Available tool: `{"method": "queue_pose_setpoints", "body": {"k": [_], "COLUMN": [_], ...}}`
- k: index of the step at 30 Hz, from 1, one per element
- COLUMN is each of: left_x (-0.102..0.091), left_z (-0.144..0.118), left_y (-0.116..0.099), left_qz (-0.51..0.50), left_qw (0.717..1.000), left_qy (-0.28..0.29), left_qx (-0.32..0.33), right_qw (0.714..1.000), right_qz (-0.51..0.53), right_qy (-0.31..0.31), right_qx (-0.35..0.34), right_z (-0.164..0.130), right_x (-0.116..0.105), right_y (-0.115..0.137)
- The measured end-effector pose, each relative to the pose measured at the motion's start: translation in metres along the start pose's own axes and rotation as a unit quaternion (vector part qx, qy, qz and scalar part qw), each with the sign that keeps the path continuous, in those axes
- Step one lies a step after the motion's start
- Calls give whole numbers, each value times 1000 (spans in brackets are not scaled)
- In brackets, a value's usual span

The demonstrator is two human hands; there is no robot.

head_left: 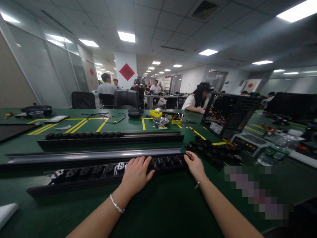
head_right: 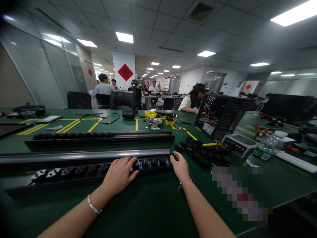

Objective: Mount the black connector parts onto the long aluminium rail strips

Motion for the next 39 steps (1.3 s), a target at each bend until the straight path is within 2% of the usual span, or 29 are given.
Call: {"method": "queue_pose_setpoints", "body": {"k": [10, 18, 22, 31, 39], "left_x": [0, 2, 2, 2, -2], "left_z": [-1, 0, 0, 2, 3], "left_y": [0, 1, 2, 9, 25], "left_qz": [8, 9, 10, 22, 33], "left_qw": [1000, 1000, 1000, 998, 999], "left_qy": [0, 0, 1, -21, -30], "left_qx": [-2, -2, 12, 50, 25], "right_qw": [998, 996, 997, 999, 998], "right_qz": [66, 82, 68, 5, -39], "right_qy": [-21, -10, -7, -40, -41], "right_qx": [4, 22, 17, 20, 24], "right_z": [3, 2, 2, -6, -10], "right_x": [-1, -1, 1, 6, 22], "right_y": [-5, -4, -5, -4, 10]}}
Point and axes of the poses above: each hand's wrist, its own z-axis towards the middle knuckle, its own x-axis out of the palm, y = z × x, the point moved 8 cm from there along z, towards the middle knuckle
